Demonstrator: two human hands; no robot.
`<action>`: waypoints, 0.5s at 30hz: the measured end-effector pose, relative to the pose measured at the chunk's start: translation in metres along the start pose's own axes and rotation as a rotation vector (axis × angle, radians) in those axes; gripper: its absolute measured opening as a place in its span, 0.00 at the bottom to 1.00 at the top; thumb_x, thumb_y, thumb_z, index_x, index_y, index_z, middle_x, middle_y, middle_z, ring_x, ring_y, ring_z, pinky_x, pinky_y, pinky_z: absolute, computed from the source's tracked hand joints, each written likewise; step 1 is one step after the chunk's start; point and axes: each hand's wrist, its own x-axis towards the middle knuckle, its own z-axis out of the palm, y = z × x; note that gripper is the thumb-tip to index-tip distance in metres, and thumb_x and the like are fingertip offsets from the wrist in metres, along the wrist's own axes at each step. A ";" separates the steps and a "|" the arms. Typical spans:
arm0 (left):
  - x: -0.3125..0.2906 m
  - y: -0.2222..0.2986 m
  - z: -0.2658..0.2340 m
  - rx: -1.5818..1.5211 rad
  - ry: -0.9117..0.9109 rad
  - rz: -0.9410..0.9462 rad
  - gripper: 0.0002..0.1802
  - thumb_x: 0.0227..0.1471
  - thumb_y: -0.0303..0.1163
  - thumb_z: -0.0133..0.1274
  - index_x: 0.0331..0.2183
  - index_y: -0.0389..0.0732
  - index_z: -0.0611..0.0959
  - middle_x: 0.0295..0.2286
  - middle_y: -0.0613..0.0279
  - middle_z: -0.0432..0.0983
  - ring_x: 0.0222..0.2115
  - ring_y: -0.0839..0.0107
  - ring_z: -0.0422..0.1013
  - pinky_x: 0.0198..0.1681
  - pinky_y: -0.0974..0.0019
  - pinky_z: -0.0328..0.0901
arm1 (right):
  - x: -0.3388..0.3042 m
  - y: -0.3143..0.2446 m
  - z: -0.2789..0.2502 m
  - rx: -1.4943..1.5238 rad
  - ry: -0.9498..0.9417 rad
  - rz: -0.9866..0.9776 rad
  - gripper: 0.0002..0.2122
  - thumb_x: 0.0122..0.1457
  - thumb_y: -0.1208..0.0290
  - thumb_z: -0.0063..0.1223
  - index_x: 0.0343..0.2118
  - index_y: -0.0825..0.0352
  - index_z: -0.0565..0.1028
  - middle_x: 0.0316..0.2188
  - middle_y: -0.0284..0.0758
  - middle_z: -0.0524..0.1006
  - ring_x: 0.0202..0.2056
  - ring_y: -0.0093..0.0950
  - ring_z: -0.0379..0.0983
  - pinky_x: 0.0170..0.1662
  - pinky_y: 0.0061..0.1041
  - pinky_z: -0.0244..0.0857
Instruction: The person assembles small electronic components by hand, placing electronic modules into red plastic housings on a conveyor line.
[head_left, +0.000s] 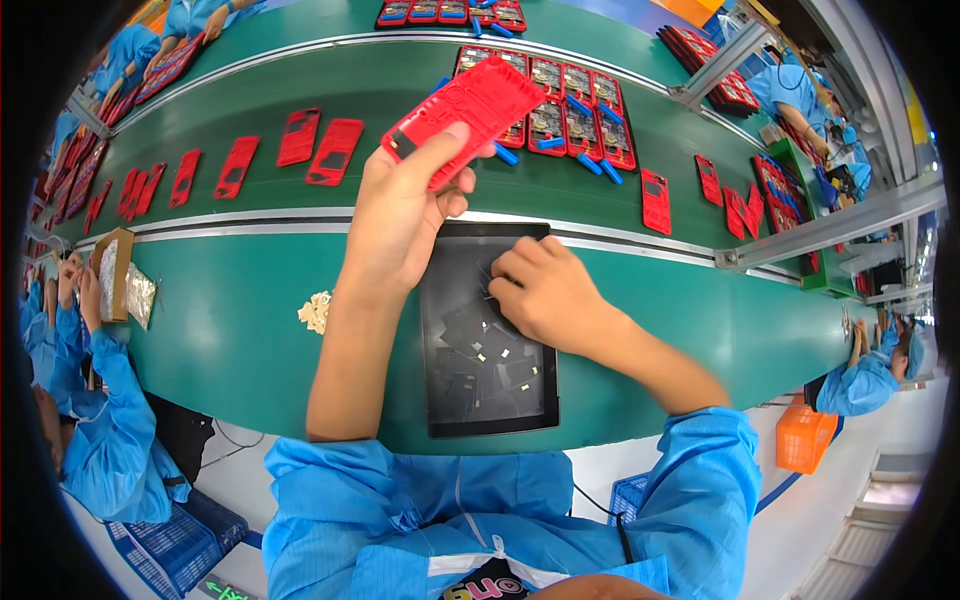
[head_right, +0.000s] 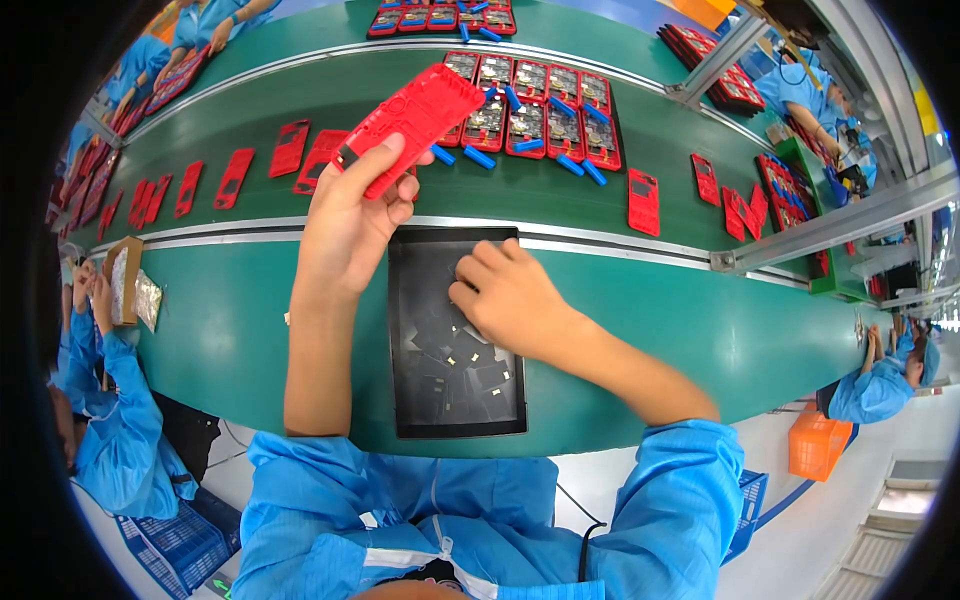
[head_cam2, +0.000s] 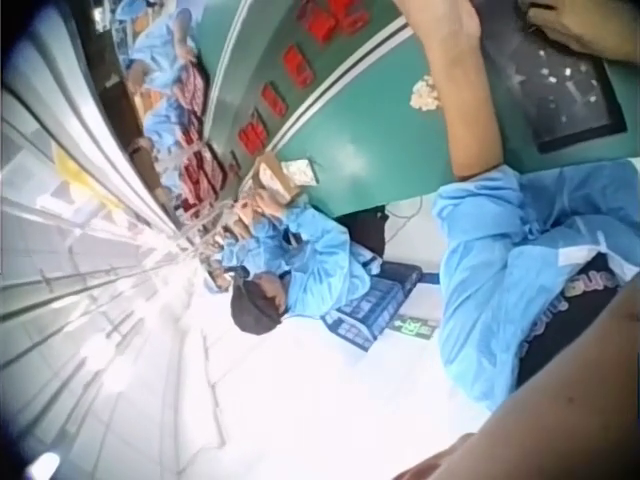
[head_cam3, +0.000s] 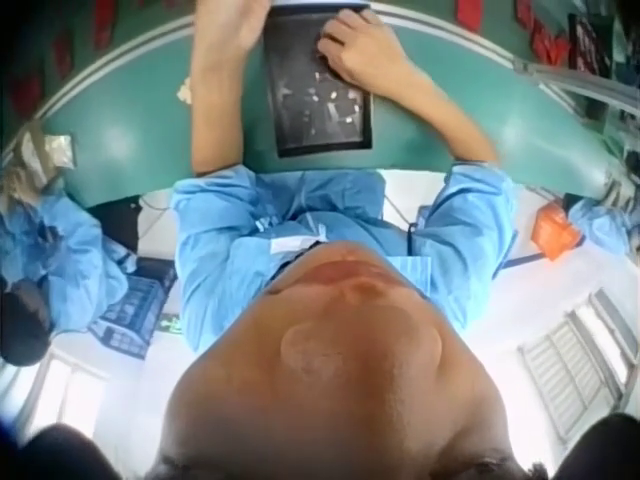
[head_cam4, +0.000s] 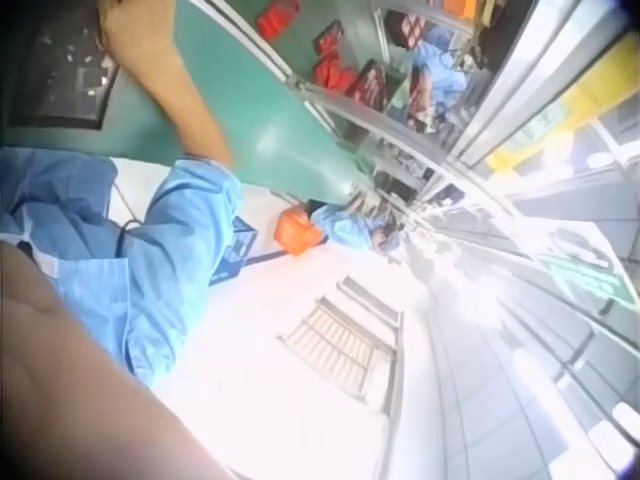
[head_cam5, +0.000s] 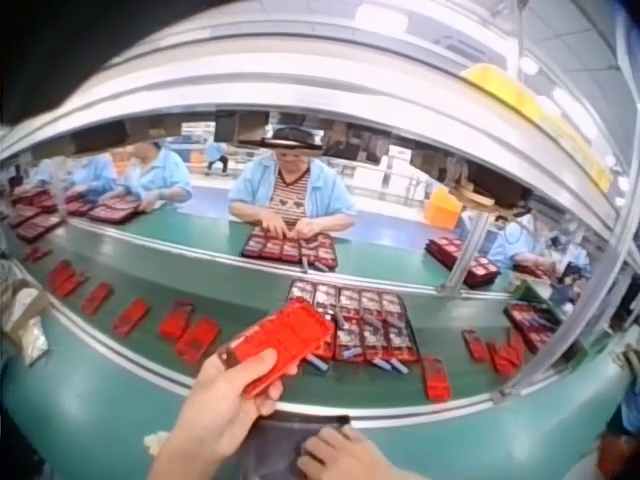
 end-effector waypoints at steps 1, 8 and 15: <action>-0.002 0.003 0.005 0.029 0.004 0.015 0.15 0.59 0.31 0.59 0.47 0.36 0.81 0.36 0.58 0.83 0.29 0.76 0.77 0.27 0.73 0.68 | 0.004 0.001 -0.011 0.068 0.057 0.037 0.03 0.47 0.73 0.60 0.25 0.64 0.79 0.29 0.28 0.73 0.36 0.30 0.70 0.36 0.29 0.61; -0.007 0.002 0.015 0.029 -0.039 0.079 0.19 0.58 0.25 0.59 0.50 0.32 0.77 0.40 0.49 0.83 0.37 0.63 0.82 0.40 0.63 0.77 | 0.018 0.012 -0.061 0.432 0.538 0.160 0.15 0.45 0.85 0.67 0.39 0.70 0.83 0.30 0.38 0.83 0.23 0.28 0.75 0.27 0.24 0.67; -0.005 -0.002 0.011 -0.117 -0.036 0.055 0.21 0.70 0.39 0.39 0.52 0.32 0.75 0.43 0.44 0.82 0.43 0.62 0.80 0.48 0.59 0.75 | 0.043 0.001 -0.059 0.719 0.742 0.341 0.14 0.51 0.87 0.66 0.43 0.75 0.81 0.37 0.42 0.82 0.34 0.27 0.82 0.38 0.22 0.77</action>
